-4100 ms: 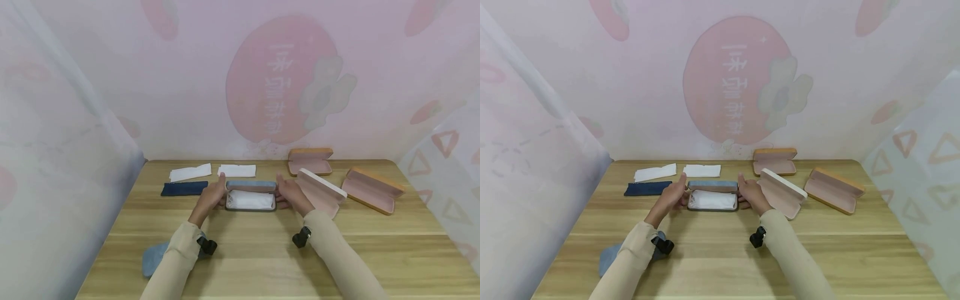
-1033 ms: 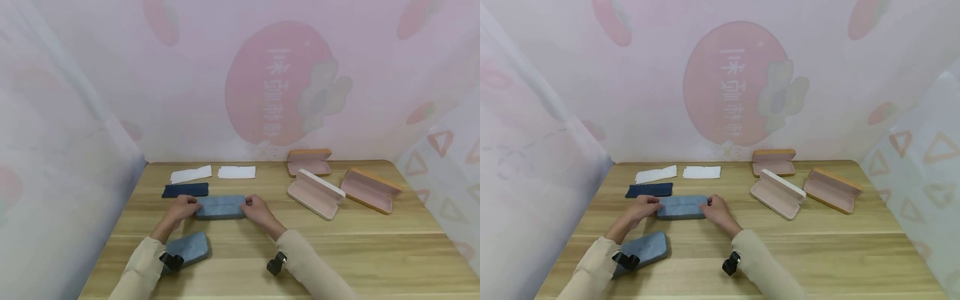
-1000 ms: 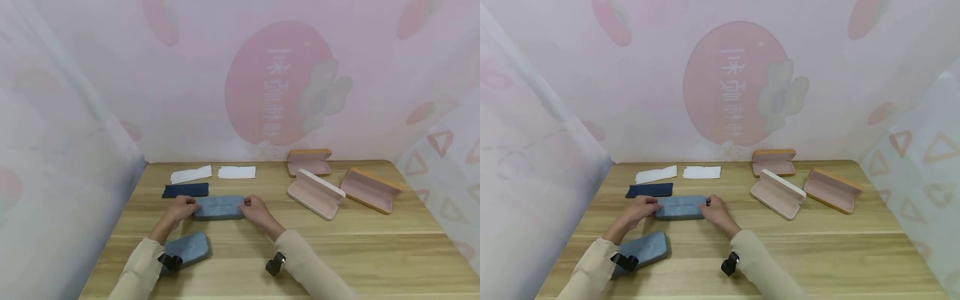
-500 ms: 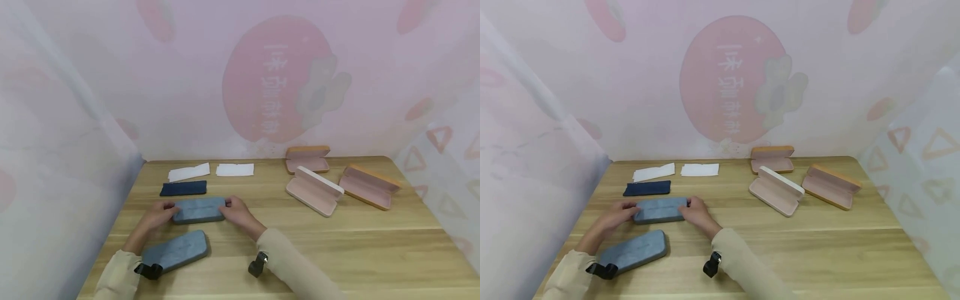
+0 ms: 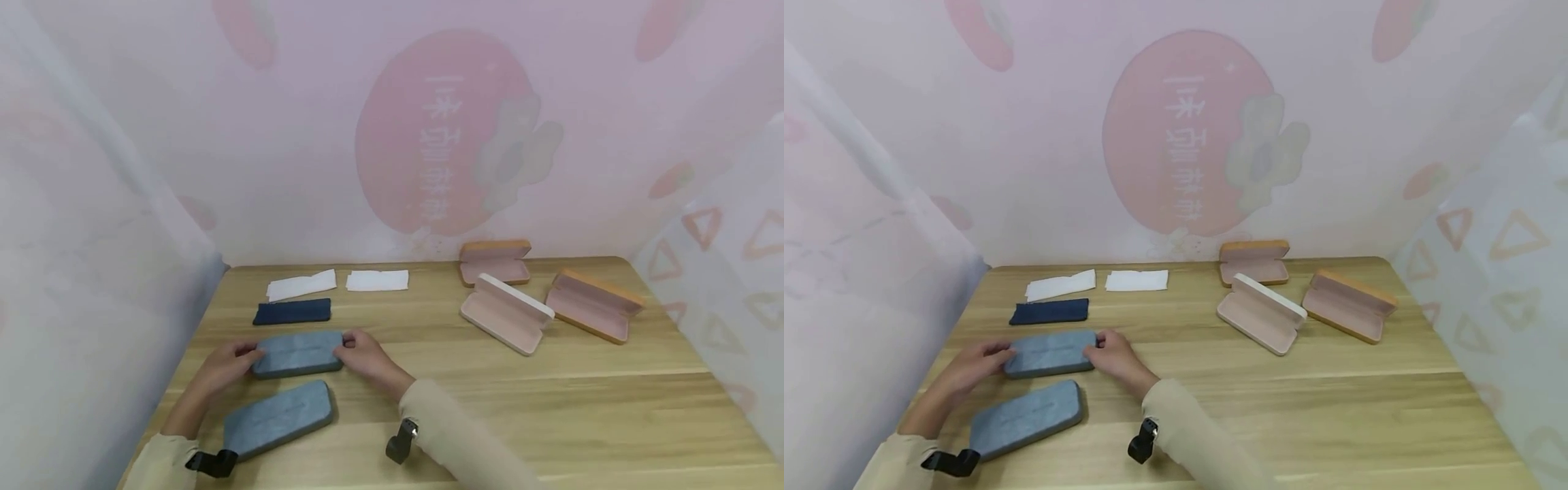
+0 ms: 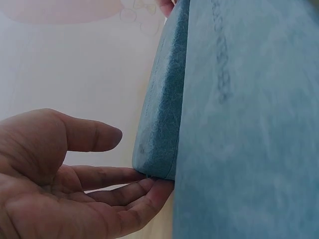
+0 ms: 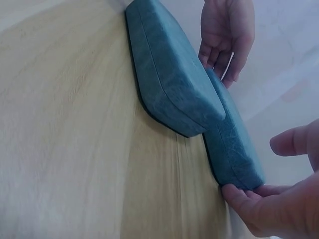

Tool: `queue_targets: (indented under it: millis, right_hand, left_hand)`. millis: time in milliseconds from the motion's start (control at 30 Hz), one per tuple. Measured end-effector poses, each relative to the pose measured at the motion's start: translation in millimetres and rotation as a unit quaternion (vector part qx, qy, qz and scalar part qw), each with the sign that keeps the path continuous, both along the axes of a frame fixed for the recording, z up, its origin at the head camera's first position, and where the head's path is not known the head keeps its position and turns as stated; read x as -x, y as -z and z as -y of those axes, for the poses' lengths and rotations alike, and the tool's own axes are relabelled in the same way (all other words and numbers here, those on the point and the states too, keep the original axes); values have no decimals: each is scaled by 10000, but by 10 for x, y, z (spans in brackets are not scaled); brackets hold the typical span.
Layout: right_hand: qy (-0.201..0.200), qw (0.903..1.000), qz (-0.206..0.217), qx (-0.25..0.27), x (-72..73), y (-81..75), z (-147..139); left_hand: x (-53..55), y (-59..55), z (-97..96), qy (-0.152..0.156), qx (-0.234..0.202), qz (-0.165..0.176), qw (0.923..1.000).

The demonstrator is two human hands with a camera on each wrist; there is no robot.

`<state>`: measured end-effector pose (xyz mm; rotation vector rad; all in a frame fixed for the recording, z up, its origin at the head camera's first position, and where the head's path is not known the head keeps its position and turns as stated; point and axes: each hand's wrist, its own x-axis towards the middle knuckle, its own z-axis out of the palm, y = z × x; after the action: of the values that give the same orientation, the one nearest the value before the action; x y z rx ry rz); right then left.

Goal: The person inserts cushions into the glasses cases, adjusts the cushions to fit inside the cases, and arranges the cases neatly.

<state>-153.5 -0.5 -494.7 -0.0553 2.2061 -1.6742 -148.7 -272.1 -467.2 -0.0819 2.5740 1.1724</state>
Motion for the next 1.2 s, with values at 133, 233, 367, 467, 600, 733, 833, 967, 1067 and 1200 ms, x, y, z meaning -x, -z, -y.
queue_targets:
  millis: [133,233,367,467,600,733,833,967,1067,1200]
  right_hand:
    - [32,9999,-5,147,-2,4,49]
    - [-24,9998,2,217,-29,15,99]
    - [-108,9993,61,351,-99,58,178]
    - [-119,9987,125,477,-120,75,212]
    - [-59,9966,365,740,-89,60,161]
    - [73,9932,553,1023,-71,34,-3]
    - [171,9926,513,1085,-71,21,-167]
    - [255,9937,346,1039,-78,15,-411]
    - [341,9941,157,1020,-111,20,-608]
    - [585,9935,-20,975,-190,34,-896]
  left_hand:
    - [4,22,65,22,-35,-79,10000]
    - [-21,40,130,104,118,-91,9998]
    - [-68,80,226,107,313,96,9994]
    - [-93,110,286,19,324,176,9993]
    - [-109,108,357,-11,280,69,9996]
    - [-129,17,428,-27,571,-181,9982]
    - [-143,-82,434,19,913,-415,9950]
    - [-135,-212,326,21,892,-541,9945]
    - [-109,-298,181,2,713,-743,9947]
    - [-22,-394,-86,136,458,-1142,9923]
